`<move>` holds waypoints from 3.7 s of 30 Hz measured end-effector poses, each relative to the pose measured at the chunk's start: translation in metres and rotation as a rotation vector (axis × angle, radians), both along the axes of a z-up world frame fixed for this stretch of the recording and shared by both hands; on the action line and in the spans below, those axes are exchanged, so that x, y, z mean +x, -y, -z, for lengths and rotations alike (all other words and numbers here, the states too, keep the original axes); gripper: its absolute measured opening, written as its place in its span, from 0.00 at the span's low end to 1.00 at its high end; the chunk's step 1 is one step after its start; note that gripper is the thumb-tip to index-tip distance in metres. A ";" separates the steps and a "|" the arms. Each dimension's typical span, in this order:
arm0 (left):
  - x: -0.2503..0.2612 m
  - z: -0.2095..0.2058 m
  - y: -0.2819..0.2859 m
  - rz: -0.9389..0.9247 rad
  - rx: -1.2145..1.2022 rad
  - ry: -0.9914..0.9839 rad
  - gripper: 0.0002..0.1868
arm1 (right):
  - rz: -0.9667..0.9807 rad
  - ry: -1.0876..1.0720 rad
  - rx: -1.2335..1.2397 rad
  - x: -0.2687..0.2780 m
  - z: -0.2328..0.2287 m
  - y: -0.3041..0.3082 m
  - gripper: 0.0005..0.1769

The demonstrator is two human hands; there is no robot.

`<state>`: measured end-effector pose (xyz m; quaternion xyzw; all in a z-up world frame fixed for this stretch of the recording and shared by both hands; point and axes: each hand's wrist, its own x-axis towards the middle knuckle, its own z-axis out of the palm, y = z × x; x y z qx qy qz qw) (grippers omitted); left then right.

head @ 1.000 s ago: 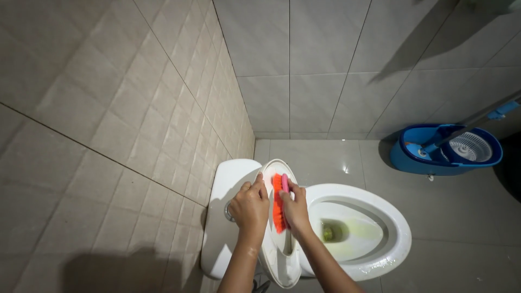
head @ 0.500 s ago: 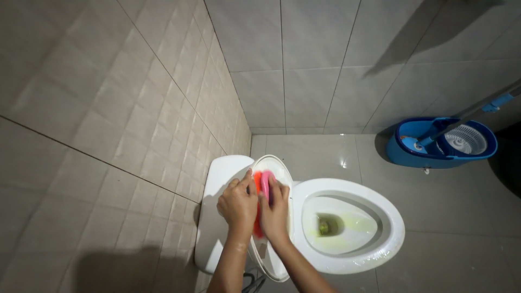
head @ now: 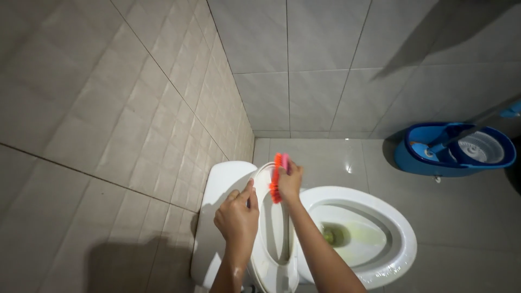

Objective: The person scrubs the toilet seat, lid, and bowl using a pink sponge. They lift the lid to clean underneath and continue scrubbing the exterior and interior surfaces.

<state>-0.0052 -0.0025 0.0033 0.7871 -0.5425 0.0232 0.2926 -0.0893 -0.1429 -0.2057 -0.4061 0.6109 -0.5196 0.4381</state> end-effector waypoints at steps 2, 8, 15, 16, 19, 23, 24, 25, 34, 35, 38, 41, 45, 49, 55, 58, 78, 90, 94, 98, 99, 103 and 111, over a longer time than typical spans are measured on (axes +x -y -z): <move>0.000 0.001 0.002 -0.002 -0.008 0.014 0.12 | 0.023 -0.046 0.090 -0.011 0.060 0.015 0.27; 0.000 0.001 0.007 0.010 0.027 0.053 0.13 | -0.057 0.151 0.262 -0.029 0.072 0.012 0.29; -0.002 -0.005 0.010 0.029 0.076 0.133 0.13 | -0.162 -0.165 0.019 -0.034 0.037 -0.013 0.31; -0.003 -0.005 0.011 0.023 0.067 0.133 0.13 | -0.167 -0.166 0.009 -0.037 0.067 -0.004 0.31; -0.001 -0.005 0.012 0.013 0.058 0.123 0.10 | -0.117 -0.166 0.073 -0.039 0.113 0.008 0.30; -0.003 -0.006 0.012 0.026 0.061 0.085 0.09 | -0.189 -0.195 0.292 -0.046 0.084 -0.007 0.32; -0.003 -0.007 0.011 0.036 0.054 0.085 0.10 | -0.203 -0.220 0.228 -0.046 0.084 -0.009 0.33; -0.003 -0.008 0.011 0.034 0.058 0.080 0.10 | -0.206 -0.224 0.232 -0.046 0.088 -0.009 0.33; 0.000 -0.011 0.011 0.044 0.116 0.045 0.14 | -0.195 -0.466 0.166 -0.053 0.137 -0.021 0.33; 0.000 -0.009 0.013 0.039 0.116 0.042 0.14 | -0.207 -0.392 0.136 -0.054 0.134 -0.025 0.31; 0.000 -0.007 0.009 0.036 0.121 0.045 0.14 | -0.211 -0.270 0.213 -0.065 0.169 -0.044 0.30; 0.001 -0.010 0.010 0.032 0.095 0.054 0.14 | -0.235 -0.245 0.332 -0.074 0.190 -0.047 0.30; 0.002 -0.010 0.011 0.032 0.067 0.077 0.15 | -0.262 -0.188 0.278 -0.068 0.154 -0.035 0.28; 0.002 -0.002 0.005 0.047 0.036 0.077 0.14 | -0.263 -0.125 0.175 -0.067 0.132 -0.042 0.29; 0.001 -0.007 0.012 0.022 0.066 0.059 0.15 | -0.415 -0.358 0.320 -0.072 0.113 -0.016 0.32; -0.002 -0.003 0.009 -0.001 0.112 0.047 0.15 | -0.376 -0.303 0.106 -0.072 0.132 -0.027 0.30; -0.003 -0.012 0.004 0.043 -0.046 0.019 0.13 | -0.214 -0.336 0.291 -0.067 0.272 -0.085 0.34; 0.000 -0.006 0.005 0.089 -0.194 0.062 0.11 | -0.314 -0.515 0.233 -0.071 0.233 -0.082 0.31; -0.001 -0.013 0.008 0.041 -0.089 0.009 0.12 | -0.455 -0.487 0.268 -0.092 0.271 -0.140 0.30; -0.002 -0.008 0.008 -0.031 0.030 0.022 0.12 | -0.446 -0.401 0.430 -0.088 0.249 -0.185 0.33; -0.001 -0.004 0.007 -0.043 0.045 0.041 0.12 | -0.383 -0.221 0.457 -0.084 0.234 -0.195 0.33; -0.005 -0.011 0.007 -0.050 0.106 0.049 0.13 | -0.169 -0.063 0.316 -0.063 0.206 -0.175 0.33; -0.002 -0.009 0.004 0.010 0.004 0.099 0.12 | -0.237 -0.115 0.099 -0.051 0.110 -0.240 0.34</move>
